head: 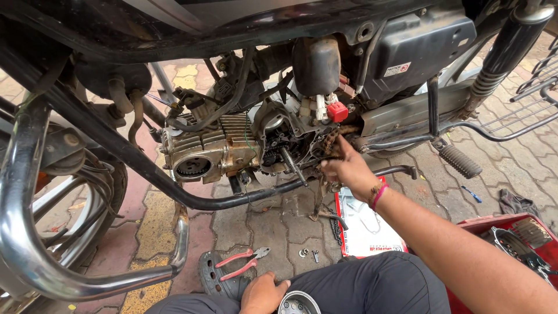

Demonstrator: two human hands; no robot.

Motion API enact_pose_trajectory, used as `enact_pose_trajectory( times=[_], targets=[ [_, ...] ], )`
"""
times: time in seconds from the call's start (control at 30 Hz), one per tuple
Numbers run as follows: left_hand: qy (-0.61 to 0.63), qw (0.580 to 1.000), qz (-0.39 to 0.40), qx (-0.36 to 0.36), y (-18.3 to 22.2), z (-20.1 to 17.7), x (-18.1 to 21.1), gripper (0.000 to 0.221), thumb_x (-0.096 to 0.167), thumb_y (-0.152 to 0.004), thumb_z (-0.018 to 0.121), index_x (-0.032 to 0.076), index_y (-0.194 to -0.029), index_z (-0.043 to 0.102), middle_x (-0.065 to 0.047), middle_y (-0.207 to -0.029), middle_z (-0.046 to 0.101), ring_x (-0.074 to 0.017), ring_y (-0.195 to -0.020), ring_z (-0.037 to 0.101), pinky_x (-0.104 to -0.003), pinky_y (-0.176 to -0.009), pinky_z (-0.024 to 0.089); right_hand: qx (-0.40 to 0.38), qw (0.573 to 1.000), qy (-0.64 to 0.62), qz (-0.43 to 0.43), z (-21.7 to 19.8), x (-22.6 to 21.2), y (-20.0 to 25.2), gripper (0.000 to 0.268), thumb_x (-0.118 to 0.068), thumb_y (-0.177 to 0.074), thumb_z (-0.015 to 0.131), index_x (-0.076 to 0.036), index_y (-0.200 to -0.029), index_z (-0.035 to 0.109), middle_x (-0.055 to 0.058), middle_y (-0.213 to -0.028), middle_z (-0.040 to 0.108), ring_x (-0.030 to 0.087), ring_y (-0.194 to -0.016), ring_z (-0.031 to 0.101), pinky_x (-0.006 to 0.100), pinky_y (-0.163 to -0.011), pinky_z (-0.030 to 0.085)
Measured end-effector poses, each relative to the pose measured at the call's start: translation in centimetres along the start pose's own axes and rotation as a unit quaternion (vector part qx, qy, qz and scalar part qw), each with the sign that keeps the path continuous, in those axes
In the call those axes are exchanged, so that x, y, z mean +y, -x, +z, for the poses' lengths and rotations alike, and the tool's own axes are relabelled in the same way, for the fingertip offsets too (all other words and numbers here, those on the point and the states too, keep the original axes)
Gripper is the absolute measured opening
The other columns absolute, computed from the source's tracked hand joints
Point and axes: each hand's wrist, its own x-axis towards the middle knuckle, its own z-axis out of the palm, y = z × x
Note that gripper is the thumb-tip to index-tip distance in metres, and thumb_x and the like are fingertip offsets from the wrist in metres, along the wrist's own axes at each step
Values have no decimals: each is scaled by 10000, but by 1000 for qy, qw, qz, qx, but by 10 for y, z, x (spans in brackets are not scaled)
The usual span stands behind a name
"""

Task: The person sits on the ground beside a motorcycle with the engine side cover removed. They use a T-handle bar to loosen a component, remove the clutch assembly, fit the drive chain over the clutch drum, reinstall the clutch assembly into the engine, and wipe parts with a cloth.

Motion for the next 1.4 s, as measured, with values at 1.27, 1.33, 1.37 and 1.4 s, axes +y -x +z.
enact_pose_trajectory(
  times=[1.27, 1.33, 1.37, 1.4],
  targets=[
    [-32, 987, 68, 140, 11, -12, 34, 648, 422, -902, 674, 116, -1433, 464, -203, -1240, 673, -378, -1152, 656, -467, -992, 510, -97, 930, 352, -39, 1, 186, 70, 438, -267, -894, 697, -35, -1264, 662, 143, -1040, 787, 259, -970, 772, 345, -876, 585],
    [-73, 953, 203, 214, 27, -47, 82, 825, 364, -914, 650, 164, -1590, 221, -218, -1161, 676, -416, -1012, 676, -510, -861, 539, -97, 931, 345, -60, 1, 186, 67, 423, -254, -894, 699, -29, -1251, 671, 148, -1025, 784, 271, -951, 769, 358, -862, 583],
    [-74, 953, 203, 212, 24, -62, 102, 825, 364, -914, 650, 164, -1590, 221, -218, -1161, 676, -416, -1012, 676, -510, -861, 539, -97, 932, 344, -58, 1, 188, 67, 423, -254, -894, 699, -29, -1251, 671, 148, -1025, 784, 271, -951, 769, 358, -862, 583],
    [-146, 934, 231, 230, 21, -77, 122, 837, 322, -926, 635, 166, -1606, 174, -211, -1103, 668, -382, -926, 679, -500, -802, 551, -100, 932, 344, -57, 1, 189, 65, 421, -255, -897, 698, -28, -1251, 671, 146, -1022, 786, 273, -949, 768, 361, -863, 582]
  ],
)
